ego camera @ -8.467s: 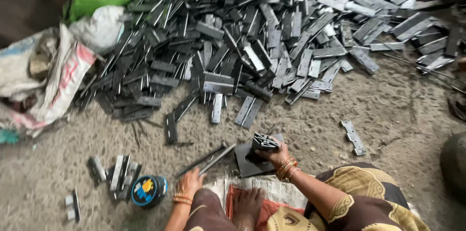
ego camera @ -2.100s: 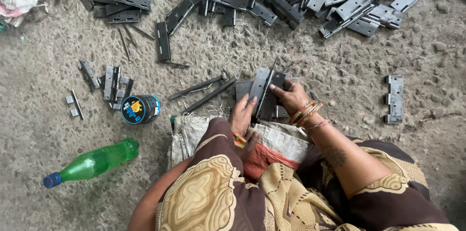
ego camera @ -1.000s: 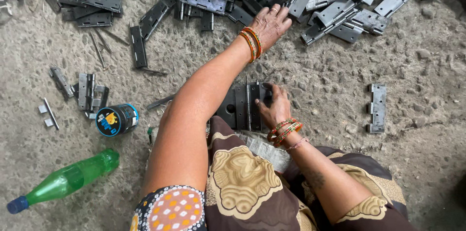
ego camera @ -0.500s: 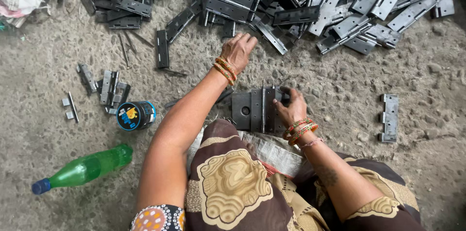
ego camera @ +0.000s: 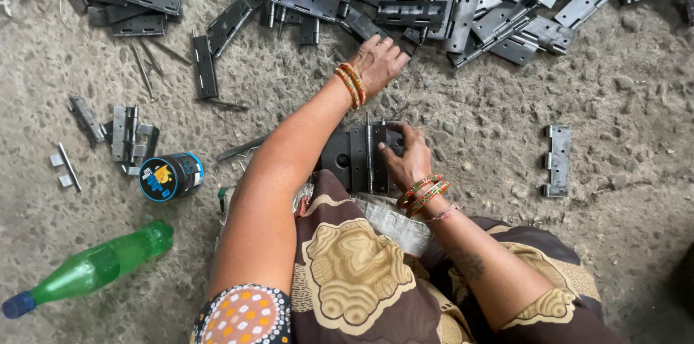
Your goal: The person sits on the floor and assembles metal hinges by placing them on a metal block and striking them with a metal rod. The person repeatedly picks up hinge parts, aligns them, and uses the rod to secure them together.
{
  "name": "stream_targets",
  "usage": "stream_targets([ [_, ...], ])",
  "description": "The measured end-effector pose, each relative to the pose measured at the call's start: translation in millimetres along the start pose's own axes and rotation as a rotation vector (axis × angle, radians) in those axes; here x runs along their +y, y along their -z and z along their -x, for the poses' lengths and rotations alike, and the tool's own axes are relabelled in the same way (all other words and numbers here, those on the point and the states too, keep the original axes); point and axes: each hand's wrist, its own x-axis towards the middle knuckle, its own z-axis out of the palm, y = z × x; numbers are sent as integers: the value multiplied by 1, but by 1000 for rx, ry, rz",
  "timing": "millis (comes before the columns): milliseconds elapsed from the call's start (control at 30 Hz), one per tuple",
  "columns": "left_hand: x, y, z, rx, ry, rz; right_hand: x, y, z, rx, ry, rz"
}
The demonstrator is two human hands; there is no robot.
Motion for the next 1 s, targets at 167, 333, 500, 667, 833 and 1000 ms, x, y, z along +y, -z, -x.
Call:
stream_targets([
  [167,-11,17,33,86,-92,33,-1,-3,-4,25,34,-39],
  [333,-52,61,122,197,275,-145,1,-8,-6,43,7,-43],
  [500,-93,108,194,131,950,-386,0,-9,-9,1,-11,14],
  [667,-81,60,116,44,756,-131,0,-10,-7,13,22,-62],
  [833,-54,-7,-16,-54,494,90,-3,0,2,36,77,-132],
  [1000,-38,-26,-71,54,492,176,-10,5,6,-3,18,-105],
])
